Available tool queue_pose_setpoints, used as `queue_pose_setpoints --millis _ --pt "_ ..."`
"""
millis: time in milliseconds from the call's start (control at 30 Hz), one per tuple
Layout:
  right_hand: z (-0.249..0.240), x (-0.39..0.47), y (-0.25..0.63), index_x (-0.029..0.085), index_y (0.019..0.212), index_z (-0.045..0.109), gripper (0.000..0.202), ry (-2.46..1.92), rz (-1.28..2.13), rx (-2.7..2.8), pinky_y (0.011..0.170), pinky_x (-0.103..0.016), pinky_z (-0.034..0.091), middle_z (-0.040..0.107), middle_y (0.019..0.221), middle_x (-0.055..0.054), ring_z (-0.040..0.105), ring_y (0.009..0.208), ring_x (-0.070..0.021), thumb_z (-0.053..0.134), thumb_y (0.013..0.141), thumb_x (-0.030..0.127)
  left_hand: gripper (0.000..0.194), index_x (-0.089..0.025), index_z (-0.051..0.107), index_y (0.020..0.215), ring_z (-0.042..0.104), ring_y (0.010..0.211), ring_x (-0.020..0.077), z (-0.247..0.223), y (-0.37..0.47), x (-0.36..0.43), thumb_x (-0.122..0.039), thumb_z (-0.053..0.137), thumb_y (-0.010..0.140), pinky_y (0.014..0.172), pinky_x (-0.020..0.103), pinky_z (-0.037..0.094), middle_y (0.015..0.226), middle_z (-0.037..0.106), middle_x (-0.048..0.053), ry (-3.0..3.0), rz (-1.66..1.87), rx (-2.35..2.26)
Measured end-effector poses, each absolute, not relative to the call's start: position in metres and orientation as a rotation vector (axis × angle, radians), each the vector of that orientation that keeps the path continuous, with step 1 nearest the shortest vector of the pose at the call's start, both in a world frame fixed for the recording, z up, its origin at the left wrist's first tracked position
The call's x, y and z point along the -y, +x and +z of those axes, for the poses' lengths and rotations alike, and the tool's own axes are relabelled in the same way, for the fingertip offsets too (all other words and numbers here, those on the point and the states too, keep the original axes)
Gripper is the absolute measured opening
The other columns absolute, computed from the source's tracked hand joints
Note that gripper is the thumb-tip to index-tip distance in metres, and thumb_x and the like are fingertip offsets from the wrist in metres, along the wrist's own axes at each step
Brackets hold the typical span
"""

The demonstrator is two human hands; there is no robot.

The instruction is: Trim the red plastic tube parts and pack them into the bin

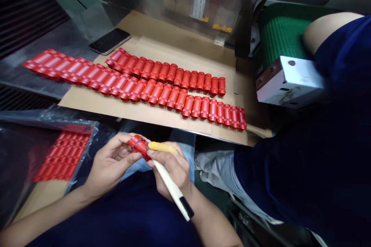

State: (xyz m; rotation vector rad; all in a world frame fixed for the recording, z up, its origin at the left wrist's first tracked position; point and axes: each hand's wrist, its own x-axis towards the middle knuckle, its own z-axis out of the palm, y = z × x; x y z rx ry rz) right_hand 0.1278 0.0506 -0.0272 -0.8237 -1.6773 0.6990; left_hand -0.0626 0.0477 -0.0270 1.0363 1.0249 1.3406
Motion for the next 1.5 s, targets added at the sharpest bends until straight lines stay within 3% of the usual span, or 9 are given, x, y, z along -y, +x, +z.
queue_pose_setpoints --millis 467,667,833,1033,1133,1200,1300,1400,1500 --pt "-0.028 -0.055 0.130 0.023 0.127 0.071 0.025 -0.799 0.715 1.783 0.095 -0.046 0.068 0.079 0.122 -0.013 0.075 0.117 -0.0275 0.066 0.105 0.012 0.017 -0.022 0.076 0.103 0.080 0.091 0.0153 -0.028 -0.064 -0.047 -0.014 0.087 0.093 0.084 0.021 0.065 0.100 0.078 0.002 0.993 1.292 -1.033" --pt "-0.032 -0.056 0.142 0.027 0.120 0.074 0.012 -0.866 1.118 1.236 0.100 -0.045 0.066 0.081 0.123 -0.010 0.080 0.112 -0.0254 0.072 0.109 0.031 0.020 -0.023 0.071 0.113 0.079 0.098 0.0189 -0.037 -0.071 -0.045 -0.021 0.084 0.097 0.091 0.028 0.063 0.106 0.080 0.005 0.887 1.181 -0.979" --pt "-0.027 -0.062 0.155 0.024 0.110 0.077 0.009 -0.907 1.362 1.048 0.076 -0.028 0.065 0.081 0.095 -0.004 0.077 0.078 -0.0150 0.076 0.106 0.032 0.034 -0.029 0.063 0.125 0.079 0.094 0.0212 -0.032 -0.070 -0.048 -0.028 0.083 0.098 0.086 0.032 0.063 0.110 0.081 0.007 0.698 1.108 -0.869" --pt "-0.023 -0.071 0.149 0.018 0.101 0.077 0.034 -1.178 1.721 1.089 0.040 -0.015 0.042 0.065 0.063 0.004 0.056 0.043 -0.0068 0.084 0.096 0.051 0.036 -0.020 0.080 0.130 0.071 0.073 0.0134 -0.019 -0.074 -0.056 -0.039 0.081 0.099 0.067 0.021 0.058 0.115 0.081 0.013 0.531 0.846 -0.865" --pt "-0.028 -0.070 0.142 0.019 0.089 0.070 0.045 -1.172 1.888 1.008 0.036 -0.016 0.043 0.067 0.061 0.004 0.057 0.040 -0.0089 0.086 0.089 0.060 0.067 -0.016 0.080 0.137 0.074 0.085 0.0191 -0.024 -0.080 -0.053 -0.069 0.073 0.097 0.074 0.025 0.061 0.135 0.077 0.021 0.504 0.853 -0.798" --pt "-0.030 -0.066 0.139 0.020 0.089 0.068 0.043 -1.190 1.842 1.025 0.037 -0.018 0.046 0.066 0.058 0.005 0.058 0.039 -0.0103 0.082 0.094 0.060 0.079 -0.017 0.079 0.139 0.075 0.102 0.0260 -0.029 -0.081 -0.050 -0.076 0.079 0.087 0.086 0.030 0.063 0.149 0.070 0.021 0.623 0.961 -0.795" --pt "-0.026 -0.059 0.139 0.021 0.089 0.073 0.028 -1.246 1.450 1.341 0.056 -0.026 0.061 0.073 0.069 0.000 0.071 0.058 -0.0155 0.077 0.102 0.045 0.049 -0.021 0.081 0.127 0.074 0.119 0.0275 -0.032 -0.078 -0.048 -0.039 0.097 0.084 0.102 0.031 0.060 0.138 0.076 0.014 0.850 1.124 -0.977" --pt "-0.018 -0.053 0.145 0.024 0.112 0.081 0.010 -1.185 0.927 1.628 0.088 -0.037 0.068 0.084 0.104 -0.008 0.080 0.099 -0.0233 0.074 0.104 0.023 0.030 -0.022 0.078 0.116 0.076 0.093 0.0187 -0.030 -0.073 -0.049 -0.023 0.092 0.090 0.079 0.024 0.062 0.119 0.082 0.010 0.755 1.193 -1.060" --pt "-0.014 -0.050 0.150 0.028 0.137 0.076 0.038 -1.007 0.812 1.684 0.097 -0.041 0.069 0.083 0.127 -0.010 0.081 0.112 -0.0253 0.073 0.103 0.011 0.030 -0.020 0.076 0.112 0.068 0.070 0.0120 -0.026 -0.070 -0.051 -0.026 0.093 0.088 0.058 0.018 0.055 0.111 0.082 0.009 0.646 1.157 -1.041"
